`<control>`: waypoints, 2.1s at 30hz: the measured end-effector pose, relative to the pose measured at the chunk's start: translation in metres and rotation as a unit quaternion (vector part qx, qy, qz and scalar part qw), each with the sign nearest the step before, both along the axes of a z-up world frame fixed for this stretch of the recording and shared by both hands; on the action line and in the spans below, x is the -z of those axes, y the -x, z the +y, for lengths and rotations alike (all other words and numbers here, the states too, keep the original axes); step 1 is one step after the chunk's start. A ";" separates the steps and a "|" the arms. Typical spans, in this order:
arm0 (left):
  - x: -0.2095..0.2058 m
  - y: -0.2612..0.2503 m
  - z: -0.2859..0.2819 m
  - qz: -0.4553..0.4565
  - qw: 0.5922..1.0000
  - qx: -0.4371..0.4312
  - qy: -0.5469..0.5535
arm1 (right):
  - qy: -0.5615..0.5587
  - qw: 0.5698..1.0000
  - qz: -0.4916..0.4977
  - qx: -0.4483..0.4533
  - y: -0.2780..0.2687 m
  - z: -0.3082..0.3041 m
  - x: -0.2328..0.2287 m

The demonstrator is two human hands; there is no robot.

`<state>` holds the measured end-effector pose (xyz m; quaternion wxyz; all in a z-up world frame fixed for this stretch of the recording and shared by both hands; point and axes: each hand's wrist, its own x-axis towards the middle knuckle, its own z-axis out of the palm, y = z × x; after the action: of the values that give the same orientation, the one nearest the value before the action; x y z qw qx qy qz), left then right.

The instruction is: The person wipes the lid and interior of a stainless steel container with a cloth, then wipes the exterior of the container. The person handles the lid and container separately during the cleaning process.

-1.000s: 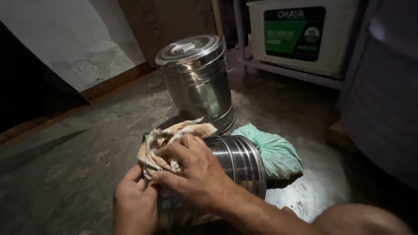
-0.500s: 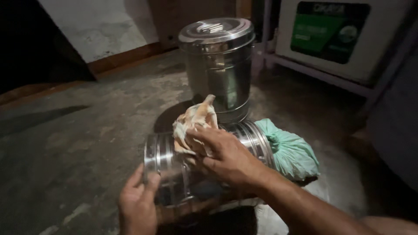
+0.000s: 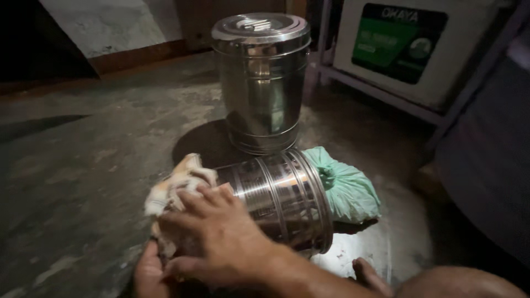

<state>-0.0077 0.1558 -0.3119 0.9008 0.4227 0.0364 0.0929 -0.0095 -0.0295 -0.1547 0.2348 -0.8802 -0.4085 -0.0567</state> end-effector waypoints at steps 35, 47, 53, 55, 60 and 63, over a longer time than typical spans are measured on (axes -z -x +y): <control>-0.118 -0.029 -0.042 -0.107 0.507 -0.175 -0.837 | -0.024 0.982 -0.027 0.184 -0.047 -0.064 -0.007; -0.135 -0.039 -0.054 -0.143 0.474 -0.171 -0.852 | 0.058 0.974 -0.069 0.206 -0.052 -0.068 0.002; -0.133 -0.040 -0.052 -0.118 0.476 -0.161 -0.857 | -0.057 0.973 -0.161 0.156 -0.039 -0.057 0.011; -0.131 -0.040 -0.052 -0.102 0.480 -0.156 -0.857 | -0.041 0.974 -0.108 0.194 -0.047 -0.070 -0.001; -0.129 -0.044 -0.053 -0.064 0.468 -0.137 -0.870 | -0.058 0.944 0.087 0.312 -0.060 -0.100 -0.026; -0.128 -0.045 -0.052 -0.063 0.464 -0.138 -0.873 | -0.010 0.953 0.051 0.298 -0.055 -0.091 -0.025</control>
<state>0.0375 0.1038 -0.1843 0.0382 0.9713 -0.0630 0.2261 0.0455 -0.1210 -0.1294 0.2361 -0.9613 -0.1147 -0.0834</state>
